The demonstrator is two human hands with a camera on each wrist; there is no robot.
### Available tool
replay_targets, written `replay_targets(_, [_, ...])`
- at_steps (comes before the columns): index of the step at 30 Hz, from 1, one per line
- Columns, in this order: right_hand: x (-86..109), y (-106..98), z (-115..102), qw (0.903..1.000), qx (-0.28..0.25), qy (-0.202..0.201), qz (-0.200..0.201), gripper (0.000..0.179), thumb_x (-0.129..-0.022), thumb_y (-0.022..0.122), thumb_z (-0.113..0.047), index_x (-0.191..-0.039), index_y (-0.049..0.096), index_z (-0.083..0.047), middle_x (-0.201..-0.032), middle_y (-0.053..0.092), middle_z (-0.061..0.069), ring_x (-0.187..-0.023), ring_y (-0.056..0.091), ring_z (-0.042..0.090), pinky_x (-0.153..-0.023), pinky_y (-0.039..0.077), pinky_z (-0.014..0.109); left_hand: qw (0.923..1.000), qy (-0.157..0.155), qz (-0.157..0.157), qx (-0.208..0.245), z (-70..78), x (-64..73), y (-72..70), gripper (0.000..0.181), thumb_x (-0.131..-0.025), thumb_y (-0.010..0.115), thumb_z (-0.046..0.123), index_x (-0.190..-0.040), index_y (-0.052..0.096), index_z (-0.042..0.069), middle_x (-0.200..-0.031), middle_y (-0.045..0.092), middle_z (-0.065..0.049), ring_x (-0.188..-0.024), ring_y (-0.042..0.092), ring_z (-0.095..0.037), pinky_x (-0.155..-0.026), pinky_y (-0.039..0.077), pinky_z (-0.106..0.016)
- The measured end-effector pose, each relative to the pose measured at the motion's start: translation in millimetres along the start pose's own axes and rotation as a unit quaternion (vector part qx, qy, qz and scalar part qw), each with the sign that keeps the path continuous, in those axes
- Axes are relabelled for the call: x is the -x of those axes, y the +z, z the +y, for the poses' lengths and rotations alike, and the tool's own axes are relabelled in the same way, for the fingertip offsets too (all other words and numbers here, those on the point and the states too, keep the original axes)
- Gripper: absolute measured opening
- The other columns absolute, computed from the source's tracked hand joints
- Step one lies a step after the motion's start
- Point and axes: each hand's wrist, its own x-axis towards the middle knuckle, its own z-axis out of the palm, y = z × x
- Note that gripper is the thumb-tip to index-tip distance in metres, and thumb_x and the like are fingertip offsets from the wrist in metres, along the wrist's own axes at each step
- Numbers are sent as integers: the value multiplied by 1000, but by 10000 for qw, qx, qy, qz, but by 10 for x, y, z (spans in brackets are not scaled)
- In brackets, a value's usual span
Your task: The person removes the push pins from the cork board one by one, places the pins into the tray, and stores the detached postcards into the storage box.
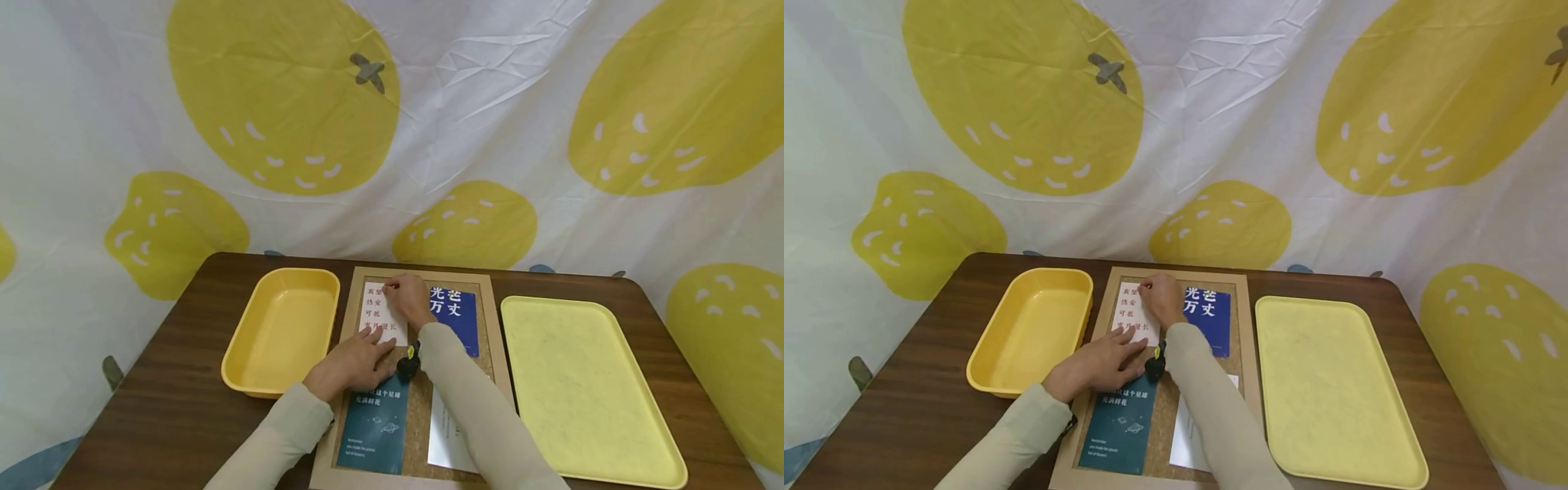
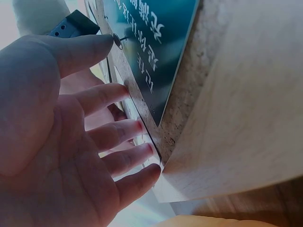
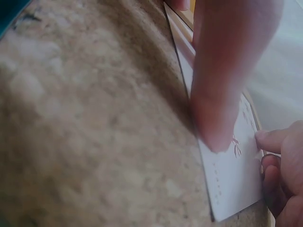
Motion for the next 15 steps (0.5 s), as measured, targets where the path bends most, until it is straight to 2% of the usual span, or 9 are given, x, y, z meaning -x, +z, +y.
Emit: replay_targets(15, [10, -2, -5, 9998, 205, -54, -4, 11, -85, 63, -23, -86, 72, -16, -84, 67, 0, -80, 60, 17, -73, 48, 33, 9999, -98, -109, 64, 17, -7, 0, 55, -91, 48, 44, -139, 40, 18, -147, 27, -11, -135, 21, -31, -108, 23, -43])
